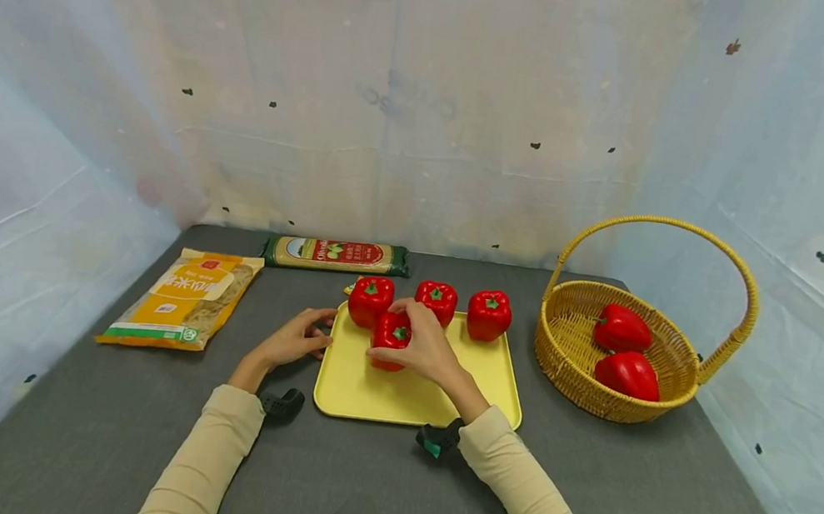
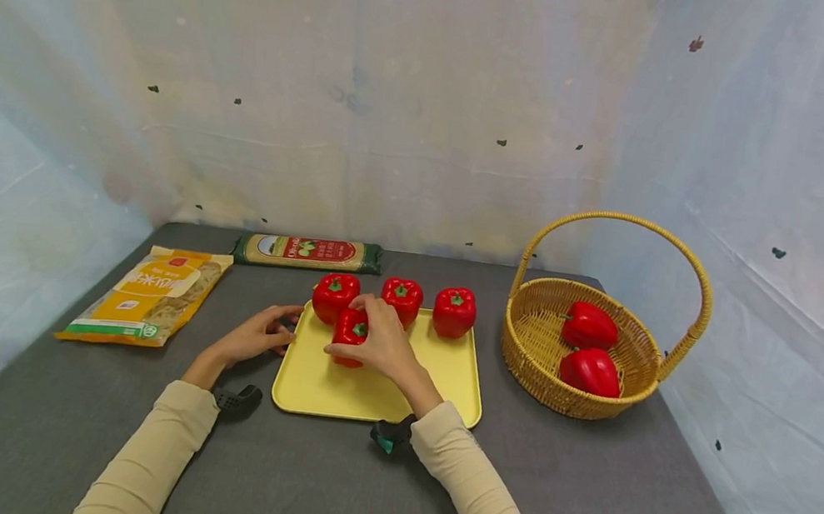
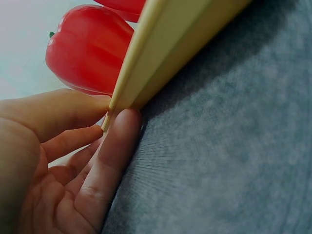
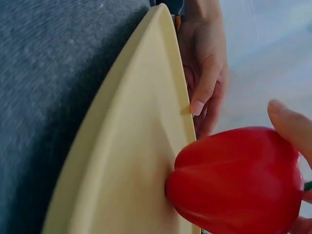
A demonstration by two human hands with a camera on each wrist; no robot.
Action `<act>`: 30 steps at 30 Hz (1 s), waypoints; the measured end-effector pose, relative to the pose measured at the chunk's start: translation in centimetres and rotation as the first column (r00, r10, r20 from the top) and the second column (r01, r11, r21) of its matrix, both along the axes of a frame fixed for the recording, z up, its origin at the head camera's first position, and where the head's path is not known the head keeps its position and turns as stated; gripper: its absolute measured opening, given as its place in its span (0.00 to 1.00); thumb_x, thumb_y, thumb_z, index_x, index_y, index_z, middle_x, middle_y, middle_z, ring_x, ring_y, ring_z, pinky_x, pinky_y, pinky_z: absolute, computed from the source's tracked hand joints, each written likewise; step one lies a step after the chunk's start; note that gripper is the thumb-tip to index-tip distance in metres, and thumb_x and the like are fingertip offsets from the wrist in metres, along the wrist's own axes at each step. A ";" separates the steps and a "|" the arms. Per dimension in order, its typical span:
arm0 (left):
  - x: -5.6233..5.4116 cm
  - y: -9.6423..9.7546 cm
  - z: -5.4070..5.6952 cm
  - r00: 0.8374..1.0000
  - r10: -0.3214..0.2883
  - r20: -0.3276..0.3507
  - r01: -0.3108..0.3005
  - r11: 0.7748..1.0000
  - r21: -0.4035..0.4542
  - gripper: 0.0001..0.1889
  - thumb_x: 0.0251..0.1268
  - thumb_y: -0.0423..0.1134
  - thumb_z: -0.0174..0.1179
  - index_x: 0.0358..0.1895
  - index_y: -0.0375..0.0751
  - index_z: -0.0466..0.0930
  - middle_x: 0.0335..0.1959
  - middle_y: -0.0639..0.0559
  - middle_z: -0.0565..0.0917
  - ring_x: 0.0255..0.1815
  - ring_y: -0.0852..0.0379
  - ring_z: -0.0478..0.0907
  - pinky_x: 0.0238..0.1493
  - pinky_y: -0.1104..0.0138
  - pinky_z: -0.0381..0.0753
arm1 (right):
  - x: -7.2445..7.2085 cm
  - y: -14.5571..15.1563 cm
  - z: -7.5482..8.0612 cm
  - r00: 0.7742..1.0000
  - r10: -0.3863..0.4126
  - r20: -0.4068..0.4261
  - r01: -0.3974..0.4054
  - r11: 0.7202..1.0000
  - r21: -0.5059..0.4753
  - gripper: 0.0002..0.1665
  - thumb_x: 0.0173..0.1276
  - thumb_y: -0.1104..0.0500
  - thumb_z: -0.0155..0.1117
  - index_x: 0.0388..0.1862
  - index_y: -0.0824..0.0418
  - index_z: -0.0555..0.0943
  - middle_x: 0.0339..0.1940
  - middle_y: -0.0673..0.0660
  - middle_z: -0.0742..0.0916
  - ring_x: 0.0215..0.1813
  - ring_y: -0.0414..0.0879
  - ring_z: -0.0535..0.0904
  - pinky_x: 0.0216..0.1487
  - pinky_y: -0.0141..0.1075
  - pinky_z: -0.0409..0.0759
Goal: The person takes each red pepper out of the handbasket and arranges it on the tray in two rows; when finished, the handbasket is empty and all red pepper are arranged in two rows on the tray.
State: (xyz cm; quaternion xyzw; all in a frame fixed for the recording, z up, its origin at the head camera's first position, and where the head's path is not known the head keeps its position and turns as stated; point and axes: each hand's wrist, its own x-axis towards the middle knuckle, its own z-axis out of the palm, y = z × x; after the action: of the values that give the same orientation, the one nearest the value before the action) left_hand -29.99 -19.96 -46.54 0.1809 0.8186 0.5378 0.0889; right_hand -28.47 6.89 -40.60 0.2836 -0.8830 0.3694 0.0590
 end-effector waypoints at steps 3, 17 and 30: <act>0.0 0.0 0.0 1.000 0.005 0.007 -0.005 1.000 -0.001 0.29 0.67 0.32 0.54 0.69 0.32 0.56 0.55 0.34 0.63 0.39 0.51 0.75 0.35 0.66 0.82 | 0.0 0.3 0.2 0.999 0.032 0.022 -0.032 0.999 0.011 0.42 0.46 0.42 0.76 0.57 0.54 0.70 0.55 0.49 0.76 0.57 0.43 0.69 0.58 0.42 0.73; 0.2 0.0 0.2 1.000 0.005 -0.004 -0.005 1.000 0.000 0.29 0.66 0.32 0.55 0.69 0.32 0.57 0.55 0.34 0.63 0.40 0.50 0.75 0.35 0.65 0.82 | -0.3 1.9 -0.3 0.989 0.142 0.035 -0.144 0.988 0.048 0.44 0.52 0.53 0.74 0.67 0.49 0.66 0.60 0.55 0.70 0.59 0.46 0.67 0.57 0.47 0.72; -0.1 0.1 -0.3 1.000 0.003 -0.004 -0.003 1.000 0.011 0.30 0.66 0.32 0.55 0.69 0.32 0.56 0.55 0.33 0.63 0.41 0.50 0.75 0.35 0.64 0.83 | -0.3 0.2 -1.0 0.991 0.128 0.029 -0.126 0.991 -0.040 0.43 0.49 0.51 0.77 0.62 0.58 0.68 0.55 0.55 0.71 0.57 0.45 0.70 0.55 0.37 0.76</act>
State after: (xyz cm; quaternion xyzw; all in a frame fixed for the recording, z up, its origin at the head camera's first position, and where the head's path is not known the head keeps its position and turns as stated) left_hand -30.13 -19.85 -46.83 0.1812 0.8161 0.5420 0.0853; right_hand -28.74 7.10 -41.57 0.3322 -0.8567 0.3938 0.0268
